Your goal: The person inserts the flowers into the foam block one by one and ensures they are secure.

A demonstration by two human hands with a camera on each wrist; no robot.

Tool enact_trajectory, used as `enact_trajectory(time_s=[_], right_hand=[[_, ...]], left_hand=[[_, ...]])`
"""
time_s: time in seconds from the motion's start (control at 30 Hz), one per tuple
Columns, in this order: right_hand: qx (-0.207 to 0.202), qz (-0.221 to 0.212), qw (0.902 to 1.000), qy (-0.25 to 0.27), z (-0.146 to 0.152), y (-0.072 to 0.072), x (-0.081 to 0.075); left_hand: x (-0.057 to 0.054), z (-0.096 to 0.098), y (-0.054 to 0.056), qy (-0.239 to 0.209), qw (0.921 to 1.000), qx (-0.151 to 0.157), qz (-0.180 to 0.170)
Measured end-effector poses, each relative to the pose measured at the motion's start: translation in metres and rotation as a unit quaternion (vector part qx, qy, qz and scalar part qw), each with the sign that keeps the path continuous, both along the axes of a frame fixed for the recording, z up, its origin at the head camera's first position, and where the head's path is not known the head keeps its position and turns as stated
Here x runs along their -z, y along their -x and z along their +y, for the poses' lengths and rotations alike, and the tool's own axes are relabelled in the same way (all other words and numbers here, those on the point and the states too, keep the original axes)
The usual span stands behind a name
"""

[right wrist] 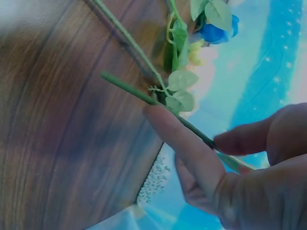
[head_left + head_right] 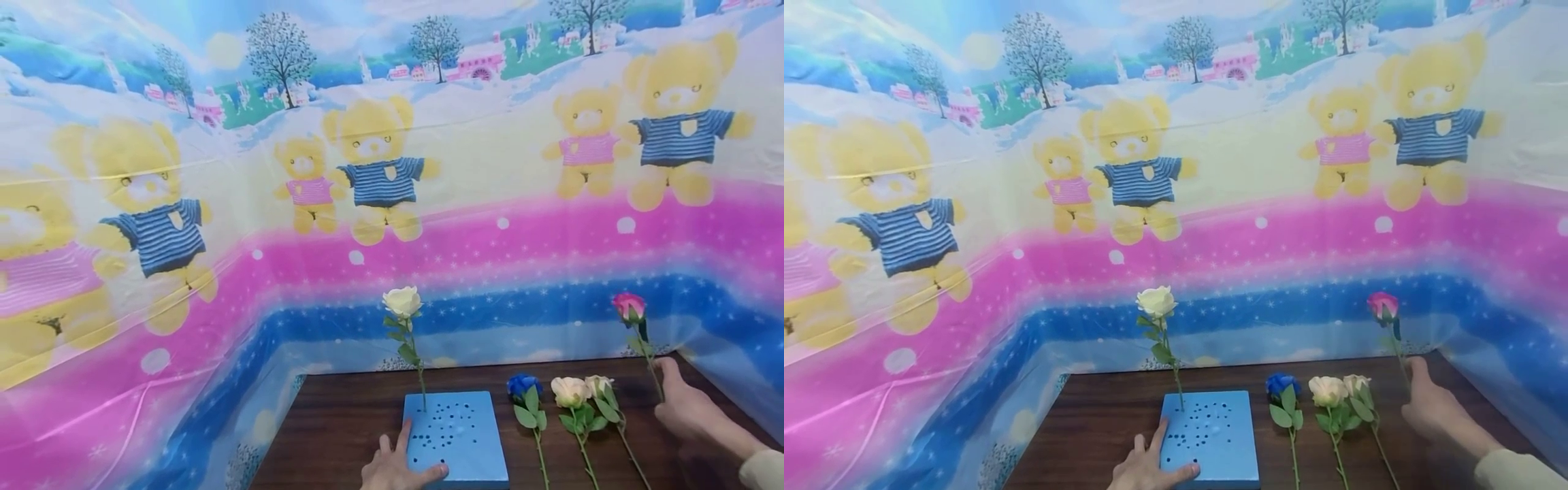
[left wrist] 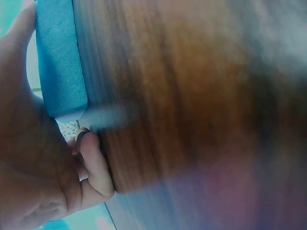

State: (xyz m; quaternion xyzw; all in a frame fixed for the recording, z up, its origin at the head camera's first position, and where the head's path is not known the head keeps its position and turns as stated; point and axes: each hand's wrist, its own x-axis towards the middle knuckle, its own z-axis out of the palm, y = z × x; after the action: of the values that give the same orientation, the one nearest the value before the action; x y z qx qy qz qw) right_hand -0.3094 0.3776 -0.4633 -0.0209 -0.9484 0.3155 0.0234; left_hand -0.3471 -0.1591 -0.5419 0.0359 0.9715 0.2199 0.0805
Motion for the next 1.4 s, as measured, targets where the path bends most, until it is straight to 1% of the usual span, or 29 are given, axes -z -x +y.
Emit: enact_trajectory(time_s=[0.07, 0.17, 0.27, 0.4, 0.5, 0.7, 0.87, 1.03, 1.13, 1.17, 1.27, 1.4], right_hand=[[0.001, 0.038, 0.9992, -0.008, -0.003, 0.000, -0.004], [0.005, 0.100, 0.9949, -0.010, -0.010, -0.001, -0.008], [0.011, 0.161, 0.9868, -0.012, -0.017, 0.001, -0.010], [0.027, 0.235, 0.9713, -0.024, -0.028, 0.004, -0.012], [0.035, 0.264, 0.9638, -0.019, -0.034, 0.005, -0.014], [0.034, 0.288, 0.9569, -0.008, -0.045, 0.010, -0.018], [0.030, 0.302, 0.9527, -0.008, -0.058, 0.016, -0.019], [0.023, 0.313, 0.9496, -0.003, -0.075, 0.022, -0.021], [0.014, 0.309, 0.9509, 0.006, -0.087, 0.024, -0.023], [0.011, 0.305, 0.9523, 0.012, -0.091, 0.024, -0.023], [0.001, 0.293, 0.9558, 0.024, -0.102, 0.025, -0.025], [-0.009, 0.274, 0.9603, 0.050, -0.117, 0.027, -0.027]], left_hand=[[0.000, 0.000, 0.000, 0.000, 1.0000, 0.000, 0.001], [0.000, 0.000, -0.001, -0.002, 1.0000, 0.000, 0.003], [0.000, 0.000, -0.001, -0.003, 1.0000, 0.000, 0.004], [-0.002, 0.000, -0.002, -0.005, 1.0000, 0.000, 0.004], [-0.002, 0.000, -0.002, -0.003, 1.0000, 0.001, 0.004], [-0.001, 0.000, -0.001, 0.004, 1.0000, 0.002, 0.005], [-0.002, 0.000, -0.002, -0.002, 1.0000, 0.001, 0.004], [0.001, 0.000, 0.001, -0.005, 1.0000, -0.001, 0.003], [0.001, 0.000, 0.000, -0.002, 1.0000, 0.000, 0.003], [0.000, 0.001, 0.000, -0.006, 1.0000, 0.000, 0.005], [0.000, 0.001, -0.001, 0.003, 1.0000, 0.000, 0.006], [0.002, 0.000, 0.001, 0.007, 1.0000, 0.001, 0.003]])
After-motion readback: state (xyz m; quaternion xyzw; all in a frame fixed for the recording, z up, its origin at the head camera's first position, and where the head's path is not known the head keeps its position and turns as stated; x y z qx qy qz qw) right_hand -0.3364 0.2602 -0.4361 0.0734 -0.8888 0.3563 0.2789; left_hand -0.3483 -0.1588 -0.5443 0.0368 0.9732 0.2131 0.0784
